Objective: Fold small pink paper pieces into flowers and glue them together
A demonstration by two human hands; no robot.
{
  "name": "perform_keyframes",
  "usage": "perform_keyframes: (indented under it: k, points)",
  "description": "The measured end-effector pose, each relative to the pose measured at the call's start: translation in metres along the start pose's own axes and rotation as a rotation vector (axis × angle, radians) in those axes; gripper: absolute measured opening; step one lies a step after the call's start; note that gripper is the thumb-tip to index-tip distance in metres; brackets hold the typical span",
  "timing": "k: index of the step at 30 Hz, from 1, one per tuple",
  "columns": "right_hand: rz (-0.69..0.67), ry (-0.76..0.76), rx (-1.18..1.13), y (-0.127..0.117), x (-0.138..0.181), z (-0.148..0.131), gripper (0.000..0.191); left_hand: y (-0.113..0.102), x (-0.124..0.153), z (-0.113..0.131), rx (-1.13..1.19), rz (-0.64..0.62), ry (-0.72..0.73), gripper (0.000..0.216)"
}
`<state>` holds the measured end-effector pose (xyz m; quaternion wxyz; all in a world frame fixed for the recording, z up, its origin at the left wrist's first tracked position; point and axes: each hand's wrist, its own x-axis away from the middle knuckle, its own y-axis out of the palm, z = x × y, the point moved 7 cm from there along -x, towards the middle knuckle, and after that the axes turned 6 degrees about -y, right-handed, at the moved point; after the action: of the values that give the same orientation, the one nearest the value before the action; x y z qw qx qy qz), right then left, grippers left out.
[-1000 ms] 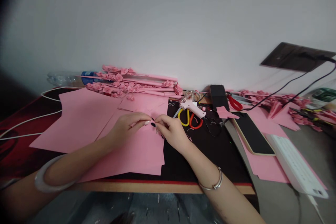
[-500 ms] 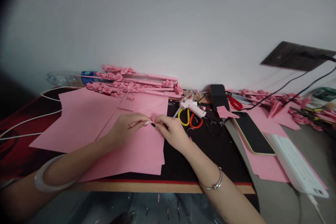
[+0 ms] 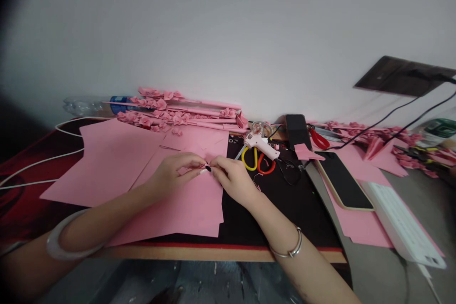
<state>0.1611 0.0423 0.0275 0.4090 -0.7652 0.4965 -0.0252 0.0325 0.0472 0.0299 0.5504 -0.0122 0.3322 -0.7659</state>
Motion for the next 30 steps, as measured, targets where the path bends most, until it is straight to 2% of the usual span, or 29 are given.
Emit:
perform_keyframes:
  k: [6, 11, 15, 21, 30]
  points:
    - [-0.001, 0.005, -0.005, 0.001, 0.000, 0.001, 0.012, 0.002, -0.001, -0.008, 0.074, -0.022, -0.132, 0.007]
    - [-0.001, -0.012, 0.027, 0.001, 0.000, -0.001, 0.009, 0.001, 0.000, -0.007, 0.099, -0.017, -0.138, 0.006]
    - [0.048, -0.051, 0.032, 0.000, 0.000, -0.003, 0.006, 0.003, 0.001, -0.010, 0.122, -0.024, -0.156, 0.008]
    - [0.156, -0.031, -0.067, -0.001, 0.001, -0.004, 0.005, 0.005, 0.003, -0.013, 0.106, -0.007, -0.141, 0.015]
    - [0.199, -0.044, -0.156, -0.002, 0.000, -0.006, 0.008, 0.003, 0.004, -0.006, 0.048, 0.013, -0.107, 0.018]
